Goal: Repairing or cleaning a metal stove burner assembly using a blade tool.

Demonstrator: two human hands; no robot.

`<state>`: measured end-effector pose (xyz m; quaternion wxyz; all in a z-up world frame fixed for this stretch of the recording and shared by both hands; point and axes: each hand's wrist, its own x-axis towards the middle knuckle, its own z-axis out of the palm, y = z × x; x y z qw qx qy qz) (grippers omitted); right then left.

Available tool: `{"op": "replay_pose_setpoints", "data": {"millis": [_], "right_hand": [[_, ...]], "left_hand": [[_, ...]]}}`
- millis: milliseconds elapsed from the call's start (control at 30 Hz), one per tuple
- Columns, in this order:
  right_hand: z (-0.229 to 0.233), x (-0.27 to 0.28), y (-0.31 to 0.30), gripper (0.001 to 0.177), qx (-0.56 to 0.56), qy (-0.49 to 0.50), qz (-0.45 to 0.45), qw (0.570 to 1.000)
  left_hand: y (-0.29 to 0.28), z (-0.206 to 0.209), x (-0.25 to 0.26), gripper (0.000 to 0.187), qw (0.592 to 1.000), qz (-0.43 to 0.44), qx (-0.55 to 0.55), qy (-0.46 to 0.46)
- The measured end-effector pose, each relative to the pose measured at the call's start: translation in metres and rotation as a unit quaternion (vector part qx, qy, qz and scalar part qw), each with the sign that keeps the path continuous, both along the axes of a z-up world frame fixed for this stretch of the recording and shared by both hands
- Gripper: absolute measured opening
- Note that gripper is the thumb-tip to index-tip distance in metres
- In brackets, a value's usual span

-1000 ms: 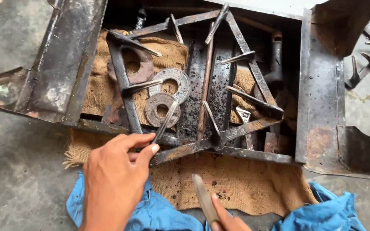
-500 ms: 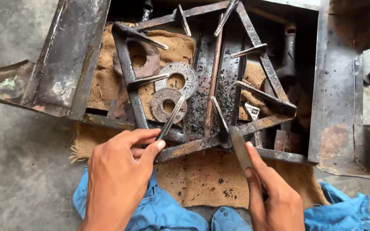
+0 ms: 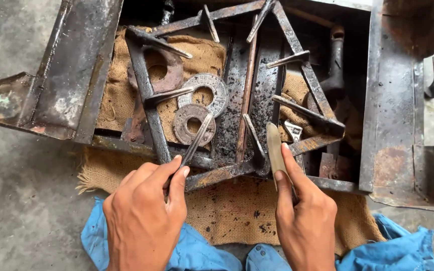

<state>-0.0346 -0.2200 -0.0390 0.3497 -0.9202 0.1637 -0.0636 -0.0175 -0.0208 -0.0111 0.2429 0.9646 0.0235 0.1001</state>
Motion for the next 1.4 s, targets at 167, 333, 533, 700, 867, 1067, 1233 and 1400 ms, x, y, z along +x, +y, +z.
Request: {"op": "replay_pose_setpoints", "data": {"millis": [167, 333, 533, 700, 867, 1067, 1233, 1400], "right_hand": [[-0.014, -0.005, 0.0, 0.045, 0.011, -0.054, 0.009, 0.998], [-0.014, -0.007, 0.004, 0.048, 0.033, 0.003, -0.029, 0.999], [-0.016, -0.013, 0.008, 0.048, 0.048, -0.008, -0.031, 0.998], [-0.02, -0.029, 0.014, 0.051, 0.062, 0.053, -0.076, 0.994], [-0.058, -0.071, -0.007, 0.052, 0.085, -0.113, 0.031, 0.99], [0.021, -0.024, -0.027, 0.051, 0.088, 0.097, -0.228, 0.965], [-0.02, -0.025, -0.004, 0.047, 0.063, -0.042, -0.086, 0.993], [-0.004, -0.022, -0.01, 0.045, 0.046, -0.143, -0.028, 0.988]], "left_hand": [[-0.001, -0.001, -0.002, 0.02, 1.0, -0.006, 0.001, -0.016], [-0.004, 0.0, -0.002, 0.018, 1.0, 0.011, 0.008, -0.001], [-0.008, 0.001, -0.002, 0.017, 1.0, 0.017, 0.009, -0.008], [-0.007, 0.002, -0.003, 0.016, 1.0, 0.018, 0.009, -0.013], [-0.008, 0.003, -0.002, 0.018, 1.0, 0.013, -0.004, 0.003], [-0.012, 0.009, 0.001, 0.02, 0.995, 0.069, -0.01, 0.065], [-0.01, 0.005, 0.001, 0.019, 0.998, 0.055, -0.01, 0.037], [-0.009, 0.003, 0.003, 0.019, 0.998, 0.053, -0.016, 0.036]]}}
